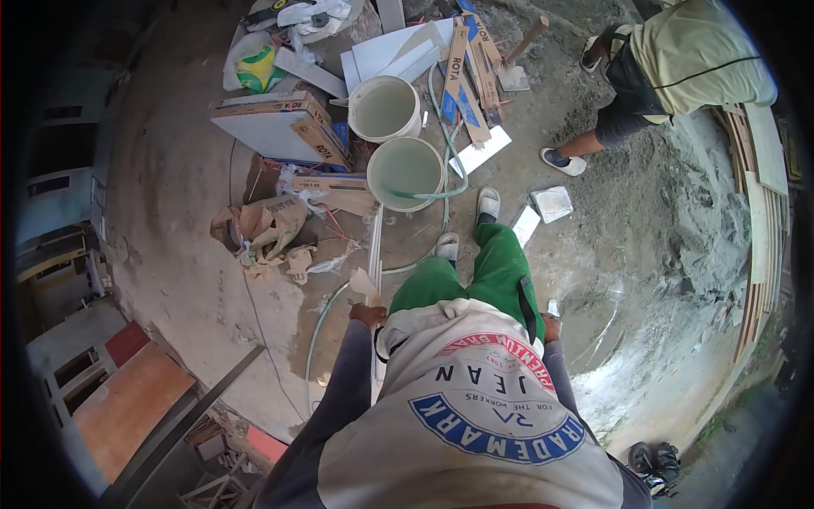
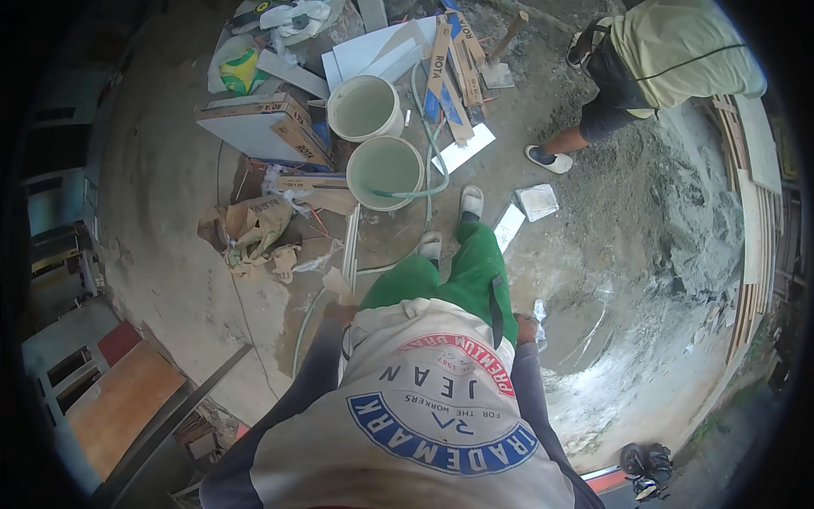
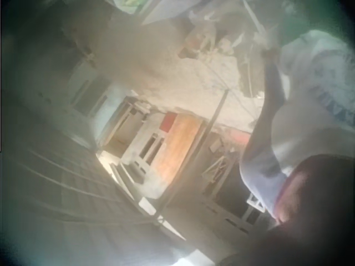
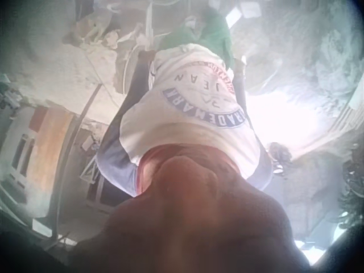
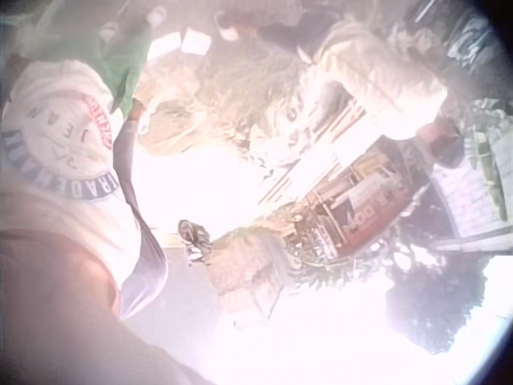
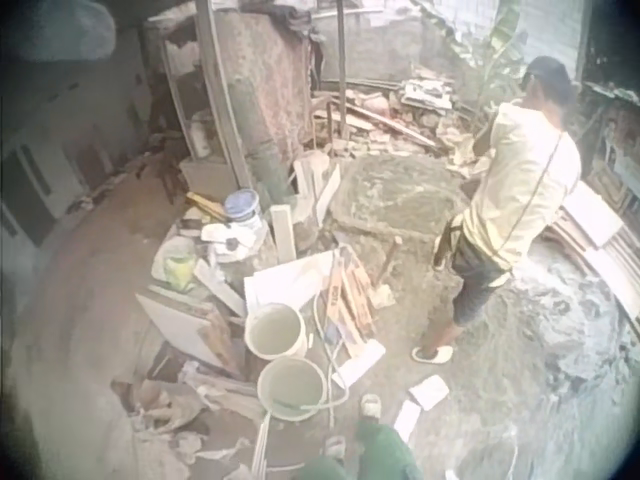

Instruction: The person picks up and moves several tile trim pieces, then uses a trowel to scoop dry cement powder from a paper bag and spread it over a wet patch of concrete on the ground.

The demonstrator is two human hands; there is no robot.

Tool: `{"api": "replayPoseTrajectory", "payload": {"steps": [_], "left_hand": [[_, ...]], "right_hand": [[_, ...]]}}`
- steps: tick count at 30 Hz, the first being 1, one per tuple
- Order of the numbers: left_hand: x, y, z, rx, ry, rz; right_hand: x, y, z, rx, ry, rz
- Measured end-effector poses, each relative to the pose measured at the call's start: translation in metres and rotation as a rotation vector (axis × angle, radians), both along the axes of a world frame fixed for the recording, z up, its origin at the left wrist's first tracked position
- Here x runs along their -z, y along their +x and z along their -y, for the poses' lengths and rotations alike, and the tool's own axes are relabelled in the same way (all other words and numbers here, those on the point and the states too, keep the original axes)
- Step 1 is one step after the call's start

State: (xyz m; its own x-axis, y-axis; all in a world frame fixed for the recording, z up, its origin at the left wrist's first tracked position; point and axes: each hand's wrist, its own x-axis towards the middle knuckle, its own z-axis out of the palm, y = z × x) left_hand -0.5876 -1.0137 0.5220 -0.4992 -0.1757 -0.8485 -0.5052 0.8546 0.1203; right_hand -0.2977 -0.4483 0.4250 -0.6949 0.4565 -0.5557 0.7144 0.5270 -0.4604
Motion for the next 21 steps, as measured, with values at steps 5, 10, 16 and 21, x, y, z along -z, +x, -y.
{"api": "replayPoseTrajectory", "payload": {"steps": [5,10,16,21], "left_hand": [[-0.02,0.015,-0.049,-0.245,0.062,0.006],[-0.064,0.091,-0.032,-0.094,-0.183,0.031],[-0.049,0.075,-0.045,-0.234,-0.318,-0.019],[-0.035,0.057,-0.057,-0.37,-0.206,-0.225]], "right_hand": [[0.05,0.005,-0.08,-0.213,0.122,0.121],[-0.052,-0.126,-0.043,0.708,-0.552,0.386],[-0.057,-0.228,-0.103,0.5,-0.563,0.171],[-0.085,-0.308,-0.109,0.57,-0.442,0.167]]}}
